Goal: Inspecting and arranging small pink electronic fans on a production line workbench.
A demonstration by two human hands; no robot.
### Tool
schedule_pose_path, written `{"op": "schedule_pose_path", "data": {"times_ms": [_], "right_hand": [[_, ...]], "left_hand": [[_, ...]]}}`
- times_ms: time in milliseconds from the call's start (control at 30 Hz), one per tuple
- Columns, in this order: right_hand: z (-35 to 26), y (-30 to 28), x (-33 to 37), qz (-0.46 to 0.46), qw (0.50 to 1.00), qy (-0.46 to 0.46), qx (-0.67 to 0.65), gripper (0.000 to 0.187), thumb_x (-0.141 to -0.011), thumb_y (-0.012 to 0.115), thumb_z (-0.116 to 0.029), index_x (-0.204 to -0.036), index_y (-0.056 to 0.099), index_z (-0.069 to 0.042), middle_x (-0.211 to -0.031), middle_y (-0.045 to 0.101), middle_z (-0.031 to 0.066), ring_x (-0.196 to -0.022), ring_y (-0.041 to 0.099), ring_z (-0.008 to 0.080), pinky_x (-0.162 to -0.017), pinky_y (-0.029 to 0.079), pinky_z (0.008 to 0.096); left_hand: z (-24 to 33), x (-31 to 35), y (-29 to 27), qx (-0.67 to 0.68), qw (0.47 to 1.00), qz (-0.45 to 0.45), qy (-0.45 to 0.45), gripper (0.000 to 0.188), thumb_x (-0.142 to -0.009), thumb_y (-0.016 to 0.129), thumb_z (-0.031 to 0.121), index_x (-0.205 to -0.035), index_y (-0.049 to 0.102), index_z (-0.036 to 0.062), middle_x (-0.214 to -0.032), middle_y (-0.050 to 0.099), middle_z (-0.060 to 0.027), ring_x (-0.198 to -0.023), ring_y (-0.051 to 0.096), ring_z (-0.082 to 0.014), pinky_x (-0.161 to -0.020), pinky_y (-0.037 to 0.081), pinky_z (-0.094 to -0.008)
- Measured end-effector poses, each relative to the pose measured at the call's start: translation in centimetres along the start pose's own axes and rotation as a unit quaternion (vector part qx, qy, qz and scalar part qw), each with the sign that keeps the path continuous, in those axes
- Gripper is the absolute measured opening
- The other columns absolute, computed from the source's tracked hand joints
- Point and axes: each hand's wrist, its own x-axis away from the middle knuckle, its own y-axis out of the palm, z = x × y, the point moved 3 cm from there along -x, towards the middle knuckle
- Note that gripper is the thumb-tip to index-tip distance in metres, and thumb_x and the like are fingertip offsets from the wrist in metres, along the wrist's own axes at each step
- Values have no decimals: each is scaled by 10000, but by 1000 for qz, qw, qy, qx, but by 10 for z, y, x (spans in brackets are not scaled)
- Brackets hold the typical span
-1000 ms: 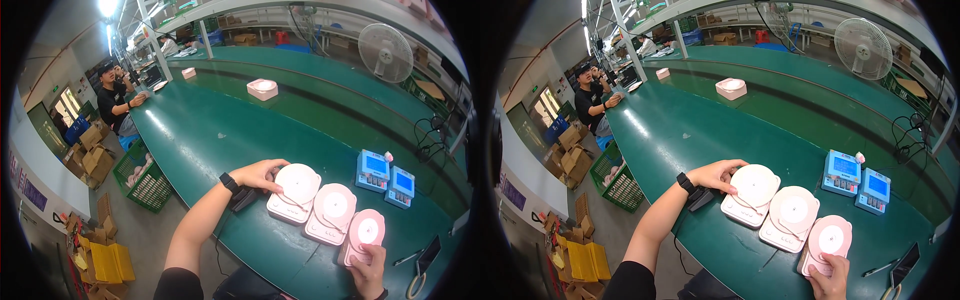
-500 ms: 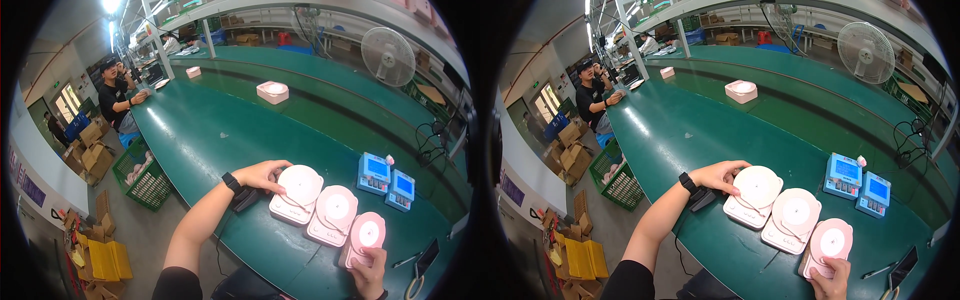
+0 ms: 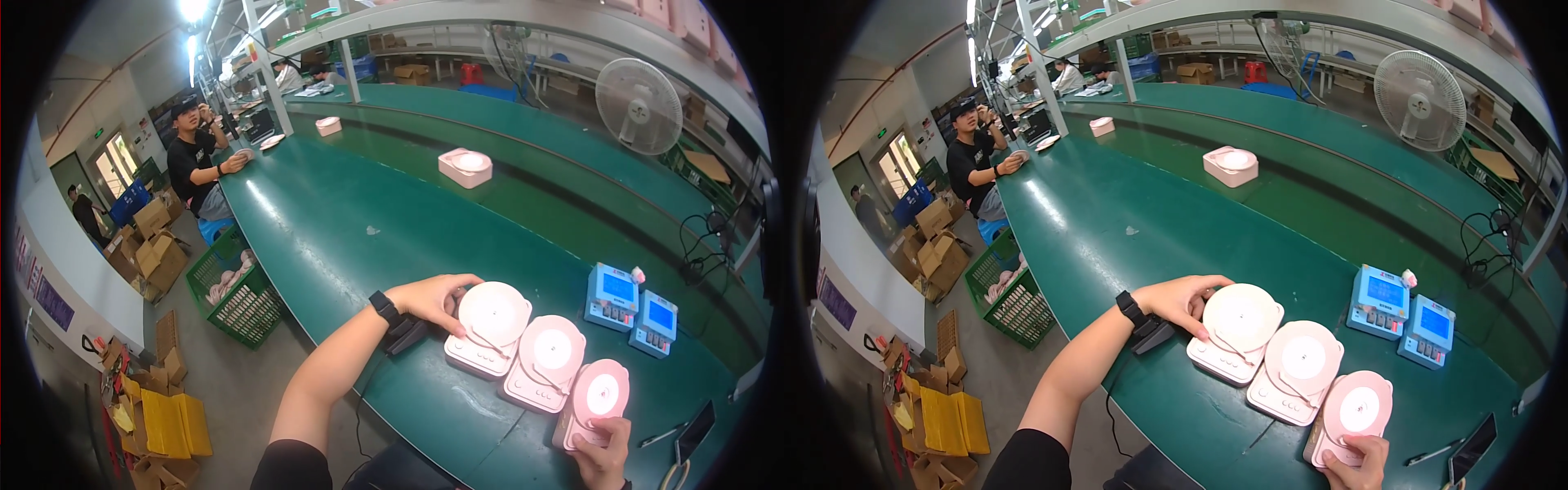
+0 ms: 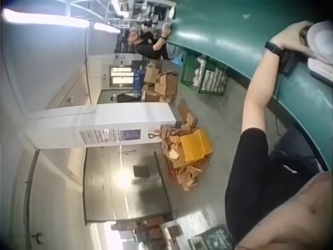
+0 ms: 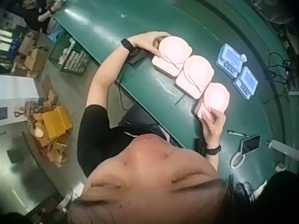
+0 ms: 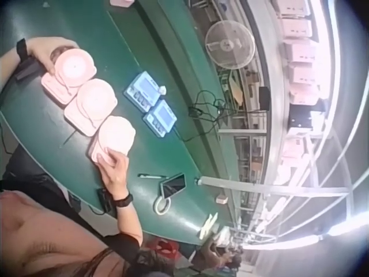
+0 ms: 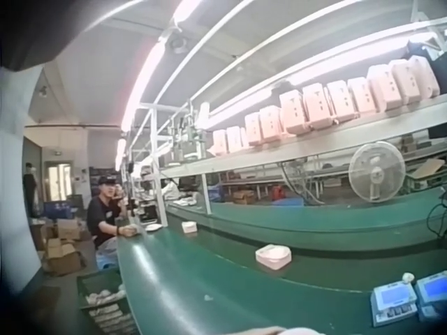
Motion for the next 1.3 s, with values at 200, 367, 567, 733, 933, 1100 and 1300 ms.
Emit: {"op": "schedule_pose_path", "data": {"times_ms": [200,367,567,733,933,1100,1300], "right_hand": [[0,-12,0,3,1000,11,3,362,-686,780,18,-1007,698,-131,-1079,600,170,-971,570,341,-799,507,374],[2,-26,1,18,999,-1,27,325,-712,776,21,-1006,697,-92,-1083,594,169,-986,571,330,-808,510,373],[58,-74,24,185,958,144,-167,434,-812,722,-15,-1222,579,-26,-1193,572,143,-1068,568,245,-829,518,352],[154,-113,93,302,864,343,-211,510,-838,704,-37,-1309,508,-53,-1249,549,134,-1053,578,229,-857,511,335],[288,-164,166,375,830,315,-266,546,-893,635,-169,-1380,425,-42,-1370,473,165,-1260,458,256,-1038,360,359],[329,-187,168,392,822,326,-253,531,-950,579,-176,-1414,376,-14,-1386,465,137,-1248,467,223,-1044,361,319],[375,-199,178,361,854,317,-199,593,-916,616,-152,-1428,351,-14,-1351,497,159,-1228,493,222,-1026,382,327]], "left_hand": [[-2,0,4,2,1000,1,20,869,-653,850,136,-1365,368,11,-969,660,-75,-568,531,-35,-499,421,-176],[-5,1,5,44,998,2,34,859,-659,848,149,-1360,372,7,-965,669,-85,-585,554,-43,-509,438,-184],[-4,0,2,-14,999,1,47,854,-664,846,163,-1360,376,7,-938,676,-85,-602,568,-48,-520,453,-196],[0,4,0,-11,1000,4,25,866,-657,852,163,-1361,374,4,-930,672,-79,-603,569,-51,-527,456,-197],[0,0,1,-11,1000,7,8,885,-654,857,150,-1377,366,9,-927,665,-75,-606,572,-52,-531,453,-194],[3,0,9,5,1000,7,-2,921,-655,858,139,-1406,339,16,-921,663,-77,-612,583,-55,-534,454,-197],[25,-16,40,-38,999,-17,4,957,-656,865,188,-1420,315,13,-912,666,-83,-596,593,-75,-535,460,-205]]}}
